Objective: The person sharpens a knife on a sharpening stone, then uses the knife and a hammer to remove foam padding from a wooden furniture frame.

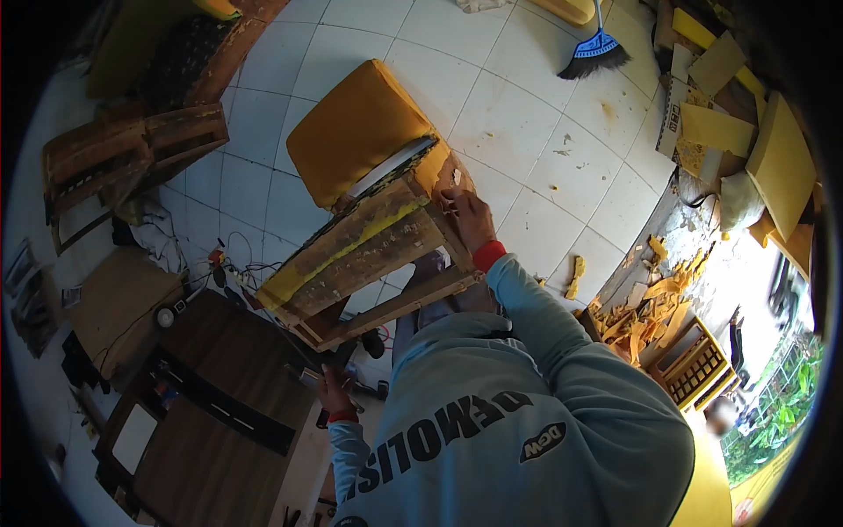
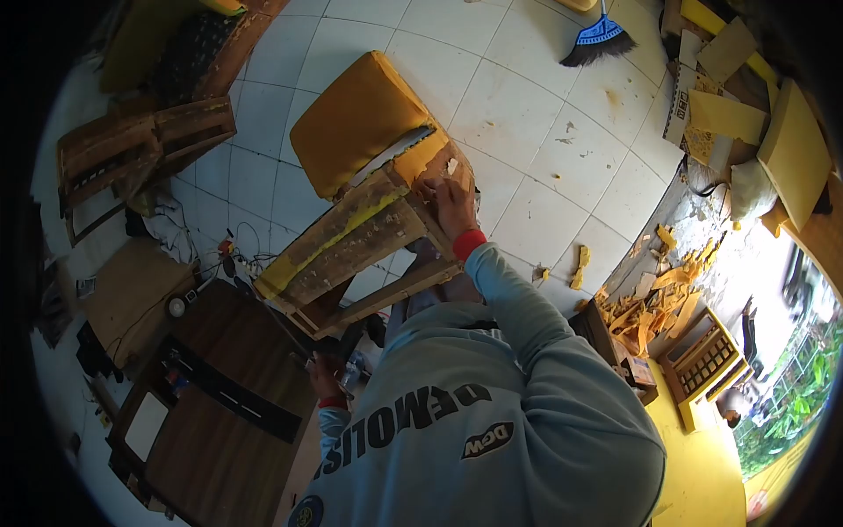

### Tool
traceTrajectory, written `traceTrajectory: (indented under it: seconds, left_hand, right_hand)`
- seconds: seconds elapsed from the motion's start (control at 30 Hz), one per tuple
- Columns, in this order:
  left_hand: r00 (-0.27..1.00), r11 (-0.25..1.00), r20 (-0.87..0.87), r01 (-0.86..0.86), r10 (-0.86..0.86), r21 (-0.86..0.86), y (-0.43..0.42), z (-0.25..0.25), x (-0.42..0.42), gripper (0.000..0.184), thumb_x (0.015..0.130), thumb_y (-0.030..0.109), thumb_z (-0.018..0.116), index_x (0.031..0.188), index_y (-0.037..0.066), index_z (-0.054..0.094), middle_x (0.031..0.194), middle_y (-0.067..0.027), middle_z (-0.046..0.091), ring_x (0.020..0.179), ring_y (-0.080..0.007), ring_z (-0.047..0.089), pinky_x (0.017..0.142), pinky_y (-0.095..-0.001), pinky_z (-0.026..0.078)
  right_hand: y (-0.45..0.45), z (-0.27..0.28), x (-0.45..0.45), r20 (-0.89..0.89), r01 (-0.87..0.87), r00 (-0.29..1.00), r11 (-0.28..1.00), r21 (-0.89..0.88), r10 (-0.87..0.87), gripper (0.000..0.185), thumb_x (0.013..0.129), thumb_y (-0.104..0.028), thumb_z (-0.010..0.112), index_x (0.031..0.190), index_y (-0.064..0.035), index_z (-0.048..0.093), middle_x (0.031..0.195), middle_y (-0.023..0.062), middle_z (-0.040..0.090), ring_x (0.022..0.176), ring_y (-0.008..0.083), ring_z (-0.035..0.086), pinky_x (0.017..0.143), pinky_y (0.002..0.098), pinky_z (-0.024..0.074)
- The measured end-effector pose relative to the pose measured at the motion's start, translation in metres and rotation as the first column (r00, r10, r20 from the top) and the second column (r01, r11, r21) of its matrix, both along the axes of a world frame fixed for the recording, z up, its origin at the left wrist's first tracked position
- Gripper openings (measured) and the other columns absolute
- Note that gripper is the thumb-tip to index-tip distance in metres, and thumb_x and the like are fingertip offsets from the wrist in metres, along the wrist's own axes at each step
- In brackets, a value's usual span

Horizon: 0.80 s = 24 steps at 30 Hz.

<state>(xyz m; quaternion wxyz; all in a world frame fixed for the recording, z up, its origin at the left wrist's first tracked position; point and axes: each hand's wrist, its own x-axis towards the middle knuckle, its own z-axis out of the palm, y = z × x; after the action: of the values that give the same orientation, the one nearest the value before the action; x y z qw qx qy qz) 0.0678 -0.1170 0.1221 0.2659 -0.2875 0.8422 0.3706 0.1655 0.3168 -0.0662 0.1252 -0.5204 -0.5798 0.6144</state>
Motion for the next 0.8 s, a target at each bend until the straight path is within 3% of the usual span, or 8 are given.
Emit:
traceTrajectory:
  seconds: [0.07, 0.17, 0.37, 0.57, 0.67, 0.77, 0.8]
  left_hand:
    - [0.999, 0.999, 0.031, -0.019, 0.018, 0.031, -0.017, -0.004, 0.004, 0.041, 0.104, 0.048, 0.057, 0.105, 0.008, 0.064, 0.093, -0.0062, 0.069, 0.081, -0.0189, 0.069, 0.072, -0.0339, 0.058]
    - [0.999, 0.999, 0.028, 0.021, -0.02, -0.027, -0.014, -0.006, 0.009, 0.041, 0.103, 0.049, 0.058, 0.105, 0.008, 0.064, 0.095, -0.0069, 0.07, 0.082, -0.0189, 0.069, 0.07, -0.033, 0.057]
    - [0.993, 0.997, 0.095, 0.067, -0.064, -0.027, -0.003, -0.007, 0.001, 0.043, 0.103, 0.05, 0.059, 0.106, 0.007, 0.064, 0.096, -0.0075, 0.069, 0.082, -0.0188, 0.069, 0.07, -0.0325, 0.057]
    - [0.997, 0.993, 0.016, 0.079, -0.081, 0.088, 0.004, -0.021, -0.009, 0.039, 0.106, 0.045, 0.054, 0.105, 0.007, 0.064, 0.091, -0.0066, 0.069, 0.081, -0.0181, 0.067, 0.071, -0.0331, 0.055]
    - [0.994, 0.954, 0.016, 0.096, -0.105, 0.285, -0.009, -0.03, -0.019, 0.038, 0.108, 0.042, 0.051, 0.108, 0.007, 0.064, 0.092, -0.0069, 0.07, 0.084, -0.0175, 0.067, 0.073, -0.0331, 0.054]
    - [0.993, 0.987, -0.089, 0.088, -0.076, 0.137, 0.025, -0.024, -0.02, 0.037, 0.109, 0.04, 0.049, 0.11, 0.006, 0.064, 0.094, -0.007, 0.071, 0.087, -0.0179, 0.067, 0.077, -0.0324, 0.054]
    - [0.99, 0.981, -0.087, 0.124, -0.112, 0.148, 0.028, -0.024, -0.024, 0.039, 0.11, 0.041, 0.048, 0.111, 0.006, 0.064, 0.095, -0.0072, 0.071, 0.088, -0.0181, 0.067, 0.079, -0.0323, 0.053]
  right_hand:
    - [-0.013, -0.004, 0.001, 0.093, -0.271, 0.962, 0.862, 0.428, 0.257, 0.038, 0.107, -0.032, 0.052, 0.118, 0.0006, 0.068, 0.107, 0.0187, 0.073, 0.098, 0.0286, 0.069, 0.091, 0.0378, 0.0512]
    - [-0.016, 0.002, 0.005, -0.069, -0.172, 0.981, 0.98, 0.099, 0.179, 0.043, 0.108, -0.035, 0.049, 0.133, -0.0027, 0.062, 0.12, 0.0192, 0.07, 0.106, 0.0302, 0.068, 0.097, 0.0395, 0.0498]
    - [-0.014, 0.017, 0.027, -0.131, -0.151, 0.982, 0.979, -0.137, 0.133, 0.041, 0.107, -0.033, 0.047, 0.13, -0.0028, 0.064, 0.13, 0.0207, 0.065, 0.124, 0.0356, 0.061, 0.107, 0.0393, 0.045]
    - [-0.009, 0.027, 0.032, -0.056, -0.149, 0.988, 0.977, -0.149, 0.143, 0.038, 0.105, -0.032, 0.052, 0.126, -0.0042, 0.067, 0.124, 0.0196, 0.069, 0.114, 0.0328, 0.067, 0.098, 0.0388, 0.0516]
    - [-0.02, 0.009, 0.041, -0.124, -0.068, 0.99, 0.996, -0.059, 0.06, 0.035, 0.104, -0.03, 0.054, 0.123, -0.0045, 0.068, 0.116, 0.0188, 0.072, 0.104, 0.0323, 0.071, 0.091, 0.0386, 0.0549]
    - [-0.015, 0.005, 0.048, 0.013, -0.06, 0.998, 0.992, -0.111, 0.062, 0.03, 0.103, -0.021, 0.059, 0.125, -0.0028, 0.068, 0.112, 0.0152, 0.074, 0.101, 0.0221, 0.072, 0.089, 0.0343, 0.0546]
    - [-0.015, 0.007, 0.045, 0.032, -0.031, 0.999, 0.998, -0.053, 0.032, 0.03, 0.102, -0.02, 0.06, 0.124, -0.0028, 0.068, 0.109, 0.0147, 0.074, 0.099, 0.0221, 0.072, 0.088, 0.0345, 0.0548]
